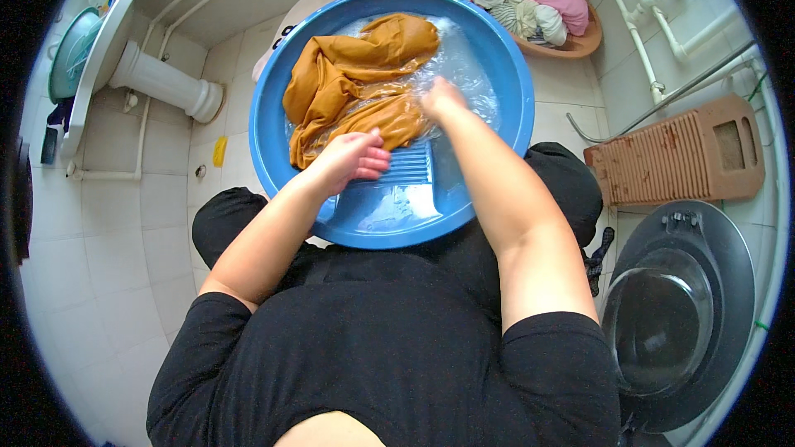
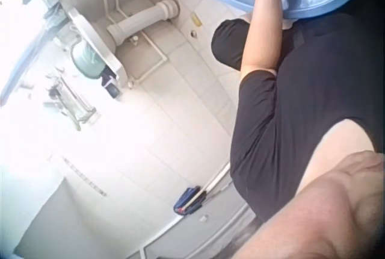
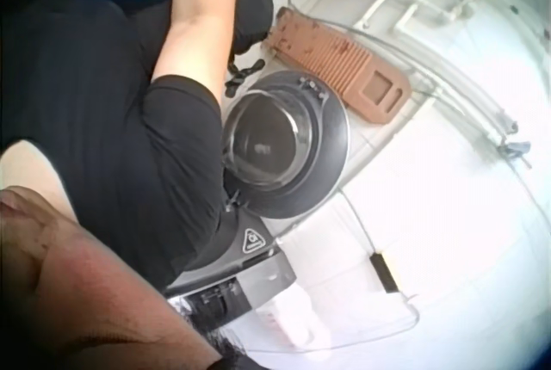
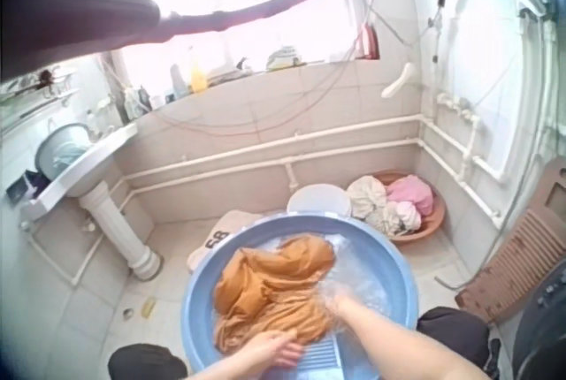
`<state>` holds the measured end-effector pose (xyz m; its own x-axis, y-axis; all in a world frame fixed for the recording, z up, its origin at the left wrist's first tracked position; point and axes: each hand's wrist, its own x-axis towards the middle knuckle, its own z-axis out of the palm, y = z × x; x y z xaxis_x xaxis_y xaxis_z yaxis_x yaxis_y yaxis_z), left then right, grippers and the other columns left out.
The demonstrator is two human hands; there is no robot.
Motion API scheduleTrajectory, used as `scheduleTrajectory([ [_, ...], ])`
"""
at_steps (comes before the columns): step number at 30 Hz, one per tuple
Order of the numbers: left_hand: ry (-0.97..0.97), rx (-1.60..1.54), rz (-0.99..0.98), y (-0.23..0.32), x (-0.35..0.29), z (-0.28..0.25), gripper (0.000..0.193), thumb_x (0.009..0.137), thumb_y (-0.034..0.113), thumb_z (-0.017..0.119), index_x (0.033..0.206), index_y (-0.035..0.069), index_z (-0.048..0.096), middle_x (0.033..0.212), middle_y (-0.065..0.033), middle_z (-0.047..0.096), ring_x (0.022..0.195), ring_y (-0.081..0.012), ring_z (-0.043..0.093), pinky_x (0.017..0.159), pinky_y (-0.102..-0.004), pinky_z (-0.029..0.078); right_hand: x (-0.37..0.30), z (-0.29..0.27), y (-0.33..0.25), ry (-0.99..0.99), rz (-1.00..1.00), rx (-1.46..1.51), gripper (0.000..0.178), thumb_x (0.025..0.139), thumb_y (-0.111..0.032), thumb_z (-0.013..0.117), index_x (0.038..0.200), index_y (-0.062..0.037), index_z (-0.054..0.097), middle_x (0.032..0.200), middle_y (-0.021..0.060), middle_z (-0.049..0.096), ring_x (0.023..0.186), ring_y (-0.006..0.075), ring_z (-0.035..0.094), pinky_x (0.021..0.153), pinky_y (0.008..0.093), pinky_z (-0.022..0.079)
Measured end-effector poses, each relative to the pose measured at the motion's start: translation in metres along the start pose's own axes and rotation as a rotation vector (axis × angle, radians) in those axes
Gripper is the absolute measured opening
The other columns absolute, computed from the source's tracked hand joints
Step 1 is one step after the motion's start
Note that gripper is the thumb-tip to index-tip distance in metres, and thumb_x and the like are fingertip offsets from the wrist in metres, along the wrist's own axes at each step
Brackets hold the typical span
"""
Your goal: The person hand-washes a white cloth and then a mustard-yellow cloth in a blue basin filled with soapy water. They scrub the items against the basin's textured bottom, rinse them, and wring out the excess water.
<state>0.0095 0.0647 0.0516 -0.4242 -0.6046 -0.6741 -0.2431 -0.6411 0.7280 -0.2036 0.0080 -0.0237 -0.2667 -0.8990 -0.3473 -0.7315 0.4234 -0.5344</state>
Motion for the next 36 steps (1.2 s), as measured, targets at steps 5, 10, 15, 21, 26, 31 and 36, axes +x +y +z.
scheduleTrajectory([
  [5,0.026,-0.710,0.021,0.019,0.032,0.015,0.074,0.086,0.061,0.036,0.127,0.000,0.035,0.124,-0.0189,0.047,0.109,-0.0334,0.050,0.098,-0.0472,0.035,-0.047,0.015,-0.058,0.097,-0.317,0.945,0.029,0.078,-0.015,0.057,0.104,-0.0031,0.051,0.098,0.0157,0.060,0.088,0.0231,0.058,0.078,0.0335,0.047],
  [10,0.071,-0.817,0.294,0.023,0.037,0.022,0.056,0.087,0.056,0.036,0.119,0.012,0.045,0.119,-0.0133,0.051,0.106,-0.0304,0.052,0.096,-0.0454,0.038,-0.158,-0.003,-0.103,0.223,-0.875,0.580,0.021,0.076,-0.015,0.059,0.095,-0.0060,0.054,0.091,0.0153,0.058,0.084,0.0325,0.059,0.078,0.0372,0.046],
  [15,0.081,-0.942,0.111,0.031,0.024,0.030,0.051,0.089,0.051,0.034,0.119,0.011,0.046,0.119,-0.0116,0.052,0.107,-0.0279,0.053,0.096,-0.0439,0.039,-0.138,0.003,-0.084,0.468,-1.143,0.287,0.009,0.074,-0.019,0.060,0.076,-0.0118,0.055,0.065,0.0081,0.055,0.058,0.0263,0.057,0.052,0.0370,0.046],
  [21,-0.047,-0.817,0.149,0.018,0.016,0.029,0.045,0.094,0.039,0.030,0.123,0.008,0.046,0.124,-0.0099,0.051,0.114,-0.0253,0.050,0.099,-0.0412,0.037,-0.069,-0.008,-0.055,0.517,-0.475,0.190,0.023,0.081,-0.033,0.055,0.073,-0.0114,0.055,0.071,0.0106,0.062,0.063,0.0323,0.060,0.056,0.0424,0.047],
  [26,0.049,0.190,0.145,0.013,-0.008,0.007,0.051,0.090,0.038,0.048,0.126,0.003,0.043,0.119,-0.0122,0.054,0.105,-0.0231,0.054,0.087,-0.0365,0.043,-0.037,-0.061,-0.027,0.583,-0.208,0.158,0.021,0.081,-0.033,0.056,0.085,-0.0121,0.060,0.079,0.0135,0.063,0.077,0.0307,0.061,0.069,0.0439,0.048],
  [31,0.639,1.198,0.626,-0.010,-0.010,-0.043,0.046,0.074,0.022,0.067,0.114,0.004,0.053,0.120,-0.0162,0.050,0.106,-0.0289,0.052,0.090,-0.0364,0.042,-0.033,-0.070,-0.012,0.785,-0.295,-0.059,0.015,0.077,-0.024,0.062,0.085,-0.0124,0.062,0.089,0.0124,0.059,0.090,0.0306,0.055,0.078,0.0409,0.046],
  [36,0.458,1.481,0.137,-0.011,0.007,-0.065,0.037,0.075,0.023,0.061,0.108,0.006,0.056,0.111,-0.0195,0.055,0.106,-0.0320,0.053,0.088,-0.0398,0.044,-0.064,-0.051,-0.041,-0.093,-0.539,-0.110,0.033,0.081,-0.036,0.053,0.088,-0.0058,0.063,0.094,0.0157,0.063,0.092,0.0331,0.058,0.078,0.0412,0.047],
])
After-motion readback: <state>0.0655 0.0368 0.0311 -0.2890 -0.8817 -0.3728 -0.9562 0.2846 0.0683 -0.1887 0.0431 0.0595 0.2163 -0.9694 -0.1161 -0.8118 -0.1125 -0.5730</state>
